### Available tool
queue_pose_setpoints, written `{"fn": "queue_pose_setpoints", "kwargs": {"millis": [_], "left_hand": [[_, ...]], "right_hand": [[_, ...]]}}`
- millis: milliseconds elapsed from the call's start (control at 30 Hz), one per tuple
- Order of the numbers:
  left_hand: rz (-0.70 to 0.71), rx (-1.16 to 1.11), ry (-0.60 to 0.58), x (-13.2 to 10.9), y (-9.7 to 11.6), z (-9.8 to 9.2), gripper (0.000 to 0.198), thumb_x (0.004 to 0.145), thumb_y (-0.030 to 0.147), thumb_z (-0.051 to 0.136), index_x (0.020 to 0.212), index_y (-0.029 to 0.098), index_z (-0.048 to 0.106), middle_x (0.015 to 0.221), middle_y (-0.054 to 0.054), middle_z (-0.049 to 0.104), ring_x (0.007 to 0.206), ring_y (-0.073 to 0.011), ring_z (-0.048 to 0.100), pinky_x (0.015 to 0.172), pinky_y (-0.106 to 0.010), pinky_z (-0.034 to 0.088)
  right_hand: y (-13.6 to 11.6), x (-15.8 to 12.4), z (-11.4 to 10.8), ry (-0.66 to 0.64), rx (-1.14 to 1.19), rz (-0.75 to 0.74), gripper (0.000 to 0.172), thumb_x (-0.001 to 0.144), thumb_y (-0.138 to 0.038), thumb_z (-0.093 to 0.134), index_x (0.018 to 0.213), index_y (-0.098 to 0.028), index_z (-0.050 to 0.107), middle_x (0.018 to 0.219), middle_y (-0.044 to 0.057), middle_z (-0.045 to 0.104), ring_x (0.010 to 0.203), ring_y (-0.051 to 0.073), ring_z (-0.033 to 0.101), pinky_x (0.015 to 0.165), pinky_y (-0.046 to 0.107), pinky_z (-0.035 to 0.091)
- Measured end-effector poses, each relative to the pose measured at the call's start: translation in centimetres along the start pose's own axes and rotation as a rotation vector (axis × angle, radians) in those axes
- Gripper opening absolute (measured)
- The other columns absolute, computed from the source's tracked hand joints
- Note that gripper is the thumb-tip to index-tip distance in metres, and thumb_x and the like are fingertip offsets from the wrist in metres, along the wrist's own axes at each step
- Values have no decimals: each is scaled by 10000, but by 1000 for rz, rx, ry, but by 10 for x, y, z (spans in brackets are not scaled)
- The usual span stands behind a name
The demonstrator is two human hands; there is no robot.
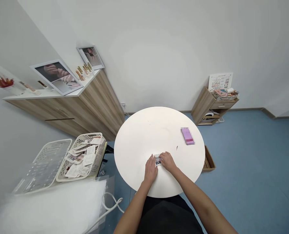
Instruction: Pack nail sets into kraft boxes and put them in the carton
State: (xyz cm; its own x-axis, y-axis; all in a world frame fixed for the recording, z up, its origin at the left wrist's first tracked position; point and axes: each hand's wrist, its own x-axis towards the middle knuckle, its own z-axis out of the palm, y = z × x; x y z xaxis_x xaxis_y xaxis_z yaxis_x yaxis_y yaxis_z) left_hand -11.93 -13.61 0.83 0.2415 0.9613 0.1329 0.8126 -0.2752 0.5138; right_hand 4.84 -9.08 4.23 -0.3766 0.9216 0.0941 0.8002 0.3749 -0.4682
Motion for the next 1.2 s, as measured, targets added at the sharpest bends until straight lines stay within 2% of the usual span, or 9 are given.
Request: {"fn": "queue_pose_setpoints", "kwargs": {"millis": [167,367,533,700,767,833,933,1033,1200], "left_hand": [[123,154,-81,-20,9,10,755,812,78,393,1529,151,167,1585,-130,252,1475,-268,189,1179,-558,181],[169,234,-179,-38,7,18,771,815,100,394,1537,131,127,1591,-134,224,1480,-269,162,1179,-559,172],[148,234,-212,-41,6,22,785,822,122,400,1544,134,93,1598,-130,195,1476,-262,183,1178,-537,194],[95,176,-248,-34,9,13,768,822,145,417,1539,170,144,1602,-102,195,1473,-267,194,1175,-546,204],[53,127,-212,-33,6,5,727,841,150,411,1530,185,181,1602,-95,204,1474,-255,197,1176,-530,220],[-13,79,-121,-36,-1,-7,659,875,157,389,1513,202,230,1590,-94,251,1467,-235,227,1173,-515,245],[-152,36,47,-56,-23,-33,514,928,180,350,1441,218,370,1521,-95,398,1417,-221,344,1156,-506,297],[-357,41,206,-95,-53,-68,399,960,231,347,1329,223,498,1425,-95,503,1334,-233,454,1123,-480,361],[-689,118,419,-190,-104,-130,354,955,275,394,1274,213,533,1349,-127,535,1282,-276,485,1082,-472,398]], "right_hand": [[4,-35,24,64,-43,-36,371,893,-106,437,1194,-206,631,1248,95,651,1182,228,560,1037,445,392],[10,-69,46,37,-200,-99,500,931,-113,345,1419,-145,451,1472,115,465,1395,248,364,1121,492,323],[14,-75,54,19,-259,-133,585,898,-72,335,1478,-145,360,1527,108,382,1443,243,275,1141,480,301],[13,-71,50,21,-242,-123,553,928,-142,354,1479,-177,363,1517,114,400,1428,262,308,1144,508,276],[9,-65,46,19,-222,-116,515,943,-163,351,1455,-184,404,1490,122,439,1407,271,345,1148,526,254],[1,-55,43,12,-191,-135,495,945,-162,350,1432,-187,432,1461,130,474,1392,273,368,1149,536,244],[-22,-35,44,-11,-131,-239,476,941,-154,346,1403,-190,458,1434,131,499,1374,271,387,1139,536,265],[-60,-14,54,-57,-72,-379,444,947,-164,341,1366,-189,486,1391,131,531,1336,261,427,1126,529,296],[-142,7,84,-159,4,-560,395,948,-160,355,1295,-195,540,1302,128,582,1230,253,511,1086,501,366]]}}
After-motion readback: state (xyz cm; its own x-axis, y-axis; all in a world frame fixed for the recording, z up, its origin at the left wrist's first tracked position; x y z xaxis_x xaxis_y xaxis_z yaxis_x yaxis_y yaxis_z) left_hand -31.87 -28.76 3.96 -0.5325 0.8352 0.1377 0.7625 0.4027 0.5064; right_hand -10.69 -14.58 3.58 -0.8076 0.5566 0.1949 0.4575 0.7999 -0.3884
